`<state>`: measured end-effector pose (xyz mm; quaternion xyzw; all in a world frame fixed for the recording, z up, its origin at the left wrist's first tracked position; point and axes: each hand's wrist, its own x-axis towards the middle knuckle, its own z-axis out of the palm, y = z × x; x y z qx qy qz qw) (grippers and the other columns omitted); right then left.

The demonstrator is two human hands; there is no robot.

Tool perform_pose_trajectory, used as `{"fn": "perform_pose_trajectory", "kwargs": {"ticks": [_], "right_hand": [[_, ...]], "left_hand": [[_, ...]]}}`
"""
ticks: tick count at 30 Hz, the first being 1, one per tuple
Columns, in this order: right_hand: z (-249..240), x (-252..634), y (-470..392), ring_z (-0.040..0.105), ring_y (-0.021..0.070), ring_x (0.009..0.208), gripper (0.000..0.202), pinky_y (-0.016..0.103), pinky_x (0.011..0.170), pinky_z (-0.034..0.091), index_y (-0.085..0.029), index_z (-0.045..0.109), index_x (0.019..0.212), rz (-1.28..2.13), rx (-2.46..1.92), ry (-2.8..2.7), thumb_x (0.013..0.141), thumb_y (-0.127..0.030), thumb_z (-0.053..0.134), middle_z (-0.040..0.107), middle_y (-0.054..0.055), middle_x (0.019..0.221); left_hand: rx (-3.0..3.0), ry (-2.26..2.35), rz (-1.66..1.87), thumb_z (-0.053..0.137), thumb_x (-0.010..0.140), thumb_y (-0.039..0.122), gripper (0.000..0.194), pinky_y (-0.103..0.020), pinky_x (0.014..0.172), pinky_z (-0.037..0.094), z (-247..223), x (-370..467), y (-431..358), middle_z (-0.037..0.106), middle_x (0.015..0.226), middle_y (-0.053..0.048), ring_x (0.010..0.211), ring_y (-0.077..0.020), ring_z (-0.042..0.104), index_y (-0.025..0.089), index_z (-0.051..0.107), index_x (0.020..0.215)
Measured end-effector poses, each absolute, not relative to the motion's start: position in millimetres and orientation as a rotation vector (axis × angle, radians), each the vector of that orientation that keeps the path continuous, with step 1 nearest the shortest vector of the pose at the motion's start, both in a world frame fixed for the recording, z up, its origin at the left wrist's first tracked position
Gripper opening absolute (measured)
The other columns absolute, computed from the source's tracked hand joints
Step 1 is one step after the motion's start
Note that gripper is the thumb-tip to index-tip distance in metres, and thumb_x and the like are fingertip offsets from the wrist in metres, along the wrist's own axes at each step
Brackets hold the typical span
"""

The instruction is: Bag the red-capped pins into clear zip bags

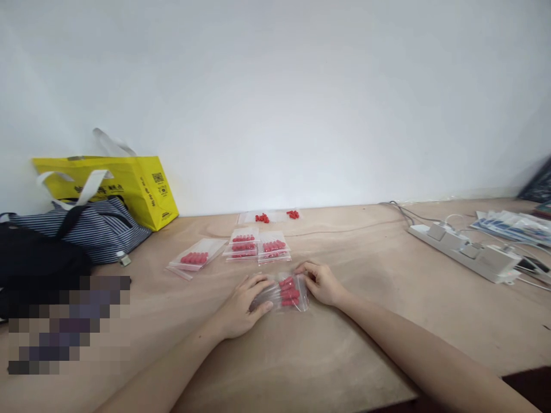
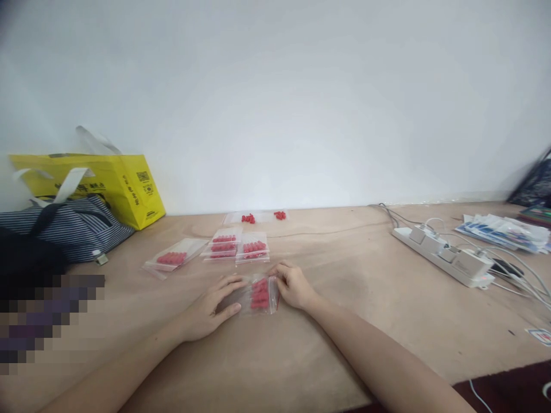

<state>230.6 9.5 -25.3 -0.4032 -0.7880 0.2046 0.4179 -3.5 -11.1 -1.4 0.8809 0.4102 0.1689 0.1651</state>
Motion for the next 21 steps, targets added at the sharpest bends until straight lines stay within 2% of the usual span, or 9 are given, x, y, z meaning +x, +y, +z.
{"fn": "perform_pose_trajectory", "kwargs": {"ticks": [5, 10, 14, 21], "right_hand": [[-23.6, 230.1, 5.5, 0.057, 0.0141, 0.077, 0.029, 0.027, 0.069, 0.044, -0.019, 0.058, 0.077, 0.576, -0.898, -1.985, 0.066, 0.002, 0.04, 0.061, 0.003, 0.085], [-23.9, 227.2, 0.6, 0.058, 0.0126, 0.076, 0.028, 0.027, 0.07, 0.045, -0.019, 0.056, 0.076, 0.615, -0.801, -1.992, 0.068, 0.001, 0.039, 0.062, 0.002, 0.083], [-25.2, 227.2, 0.3, 0.058, 0.0123, 0.075, 0.028, 0.025, 0.069, 0.045, -0.018, 0.055, 0.075, 0.544, -0.733, -2.001, 0.064, 0.002, 0.04, 0.061, 0.002, 0.082], [-27.6, 225.9, -0.6, 0.051, 0.0106, 0.061, 0.026, 0.02, 0.053, 0.041, -0.017, 0.056, 0.068, 0.382, -0.805, -2.056, 0.057, 0.002, 0.042, 0.052, 0.001, 0.071]], "left_hand": [[2.488, 1.179, 0.594, 0.049, 0.08, 0.03, 0.038, -0.036, 0.095, 0.036, -3.7, -4.4, -8.3, 0.043, 0.124, -0.007, 0.113, -0.023, 0.043, 0.021, 0.046, 0.117], [2.49, 1.083, 0.642, 0.05, 0.079, 0.026, 0.037, -0.036, 0.093, 0.038, -4.1, -4.4, -7.4, 0.044, 0.122, -0.006, 0.11, -0.0225, 0.044, 0.022, 0.048, 0.115], [2.491, 1.063, 0.666, 0.051, 0.079, 0.026, 0.036, -0.038, 0.093, 0.038, -5.2, -4.1, -7.5, 0.045, 0.121, -0.007, 0.11, -0.0226, 0.045, 0.022, 0.049, 0.115], [2.495, 1.055, 0.681, 0.052, 0.078, 0.025, 0.035, -0.037, 0.092, 0.039, -4.9, -2.9, -8.6, 0.047, 0.12, -0.008, 0.109, -0.0227, 0.047, 0.021, 0.051, 0.113]]}}
